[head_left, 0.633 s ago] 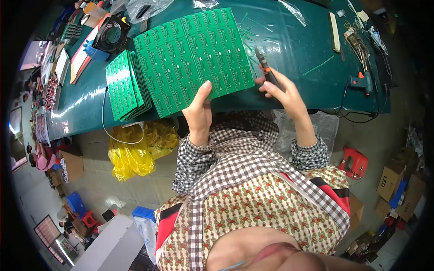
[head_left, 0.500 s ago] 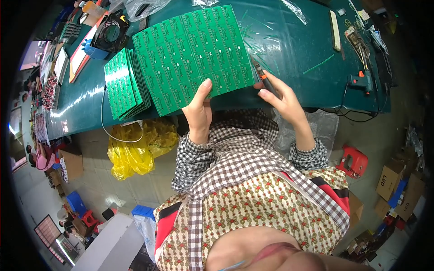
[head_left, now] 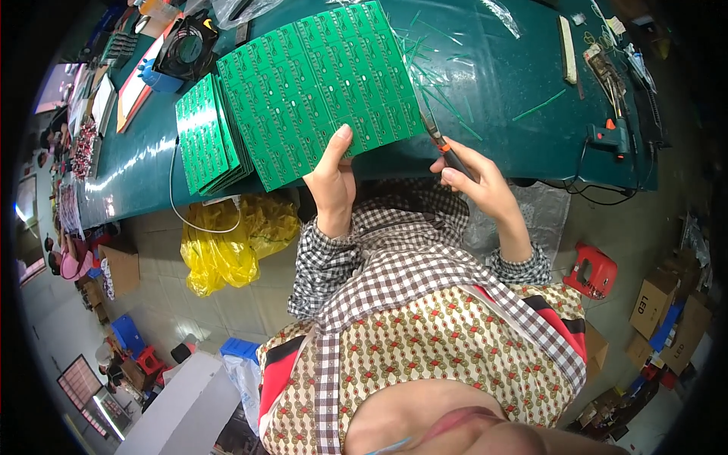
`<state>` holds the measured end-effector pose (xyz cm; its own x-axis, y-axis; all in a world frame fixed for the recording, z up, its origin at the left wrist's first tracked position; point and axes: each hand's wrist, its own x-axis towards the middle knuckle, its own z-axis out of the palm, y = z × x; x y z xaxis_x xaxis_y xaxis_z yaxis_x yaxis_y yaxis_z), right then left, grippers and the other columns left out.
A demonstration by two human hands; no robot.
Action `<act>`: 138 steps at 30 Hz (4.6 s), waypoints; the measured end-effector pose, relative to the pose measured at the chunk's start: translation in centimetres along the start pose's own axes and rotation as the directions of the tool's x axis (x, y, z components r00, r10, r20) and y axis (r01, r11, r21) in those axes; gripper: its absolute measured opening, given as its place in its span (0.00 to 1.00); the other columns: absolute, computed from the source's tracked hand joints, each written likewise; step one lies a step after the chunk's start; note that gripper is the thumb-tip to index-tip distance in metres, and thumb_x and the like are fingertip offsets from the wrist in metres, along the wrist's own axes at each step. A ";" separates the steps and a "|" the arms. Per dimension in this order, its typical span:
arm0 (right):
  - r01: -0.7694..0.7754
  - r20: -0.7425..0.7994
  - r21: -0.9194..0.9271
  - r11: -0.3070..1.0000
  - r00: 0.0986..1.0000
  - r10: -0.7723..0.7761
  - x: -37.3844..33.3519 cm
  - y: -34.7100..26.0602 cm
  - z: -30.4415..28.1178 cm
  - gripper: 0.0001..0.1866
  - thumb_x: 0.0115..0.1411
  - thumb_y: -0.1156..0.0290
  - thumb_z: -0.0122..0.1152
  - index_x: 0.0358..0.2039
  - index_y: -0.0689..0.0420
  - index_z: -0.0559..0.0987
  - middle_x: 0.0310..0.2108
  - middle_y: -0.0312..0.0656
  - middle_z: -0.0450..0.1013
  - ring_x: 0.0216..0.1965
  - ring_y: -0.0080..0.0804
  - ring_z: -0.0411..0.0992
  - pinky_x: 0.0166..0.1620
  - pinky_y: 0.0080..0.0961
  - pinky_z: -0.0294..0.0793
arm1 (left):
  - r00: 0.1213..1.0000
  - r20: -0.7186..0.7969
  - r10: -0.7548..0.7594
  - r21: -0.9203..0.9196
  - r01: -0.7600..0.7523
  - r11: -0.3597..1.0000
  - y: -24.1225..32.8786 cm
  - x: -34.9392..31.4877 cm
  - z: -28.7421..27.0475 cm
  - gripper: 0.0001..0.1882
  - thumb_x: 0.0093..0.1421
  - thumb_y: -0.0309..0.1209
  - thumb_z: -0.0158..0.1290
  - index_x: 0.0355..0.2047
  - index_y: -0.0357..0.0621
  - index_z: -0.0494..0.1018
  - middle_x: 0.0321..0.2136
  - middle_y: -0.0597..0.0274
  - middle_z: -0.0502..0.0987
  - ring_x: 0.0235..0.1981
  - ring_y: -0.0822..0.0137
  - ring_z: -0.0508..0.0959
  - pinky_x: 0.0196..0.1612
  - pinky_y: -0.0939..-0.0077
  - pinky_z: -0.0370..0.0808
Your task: The worker uses wire cutters to trim excess leads or components from several green PCB circuit boards at a factory workbench.
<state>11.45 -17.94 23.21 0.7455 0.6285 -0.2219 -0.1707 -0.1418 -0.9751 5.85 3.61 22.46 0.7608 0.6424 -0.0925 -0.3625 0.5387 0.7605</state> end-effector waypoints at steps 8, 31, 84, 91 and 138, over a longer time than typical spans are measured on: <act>-0.112 0.058 0.055 0.992 0.992 0.109 -1.1 0.0 -0.1 0.27 0.58 0.66 0.53 0.57 0.62 0.63 0.31 0.36 0.71 0.25 0.16 0.65 0.27 0.13 0.65 | 1.000 -0.003 -0.013 -0.032 0.013 0.999 0.0 0.0 0.0 0.21 0.54 0.17 0.50 0.48 0.39 0.63 0.38 0.57 0.73 0.35 0.66 0.77 0.34 0.74 0.79; -0.166 -0.074 0.139 0.976 0.981 0.177 2.1 -2.1 -2.9 0.26 0.57 0.60 0.55 0.54 0.58 0.67 0.33 0.34 0.71 0.31 0.18 0.67 0.32 0.14 0.64 | 0.999 -0.009 0.035 0.002 -0.035 0.999 1.3 0.1 -0.1 0.18 0.52 0.16 0.52 0.44 0.38 0.67 0.37 0.61 0.72 0.36 0.69 0.74 0.39 0.79 0.72; -0.073 0.098 0.249 0.966 0.994 0.050 -0.8 -1.3 1.4 0.27 0.58 0.65 0.52 0.55 0.65 0.63 0.35 0.43 0.72 0.30 0.22 0.69 0.30 0.17 0.69 | 0.992 0.079 -0.101 -0.062 0.106 0.992 0.6 -0.4 -0.2 0.20 0.54 0.17 0.47 0.48 0.36 0.64 0.41 0.55 0.73 0.41 0.64 0.75 0.44 0.69 0.74; -0.051 -0.018 0.116 0.992 0.998 0.054 -0.6 -0.7 1.7 0.26 0.55 0.67 0.58 0.54 0.61 0.67 0.28 0.37 0.72 0.23 0.21 0.67 0.25 0.19 0.67 | 0.997 0.050 -0.057 -0.019 0.058 0.998 0.4 -0.5 0.2 0.19 0.54 0.17 0.48 0.48 0.36 0.65 0.40 0.56 0.73 0.41 0.64 0.75 0.45 0.69 0.73; 0.071 -0.207 0.063 0.995 0.977 -0.056 4.2 -3.2 -1.2 0.30 0.56 0.58 0.57 0.54 0.62 0.67 0.36 0.39 0.72 0.36 0.22 0.69 0.36 0.18 0.68 | 0.972 0.127 -0.196 -0.084 0.208 0.975 -0.8 -1.8 1.6 0.20 0.54 0.18 0.48 0.49 0.37 0.64 0.42 0.55 0.72 0.42 0.63 0.75 0.44 0.68 0.75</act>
<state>15.88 -15.75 25.35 0.8710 0.4638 -0.1621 -0.1578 -0.0483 -0.9863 5.60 1.14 23.01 0.8793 0.4494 -0.1575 -0.2402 0.7041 0.6682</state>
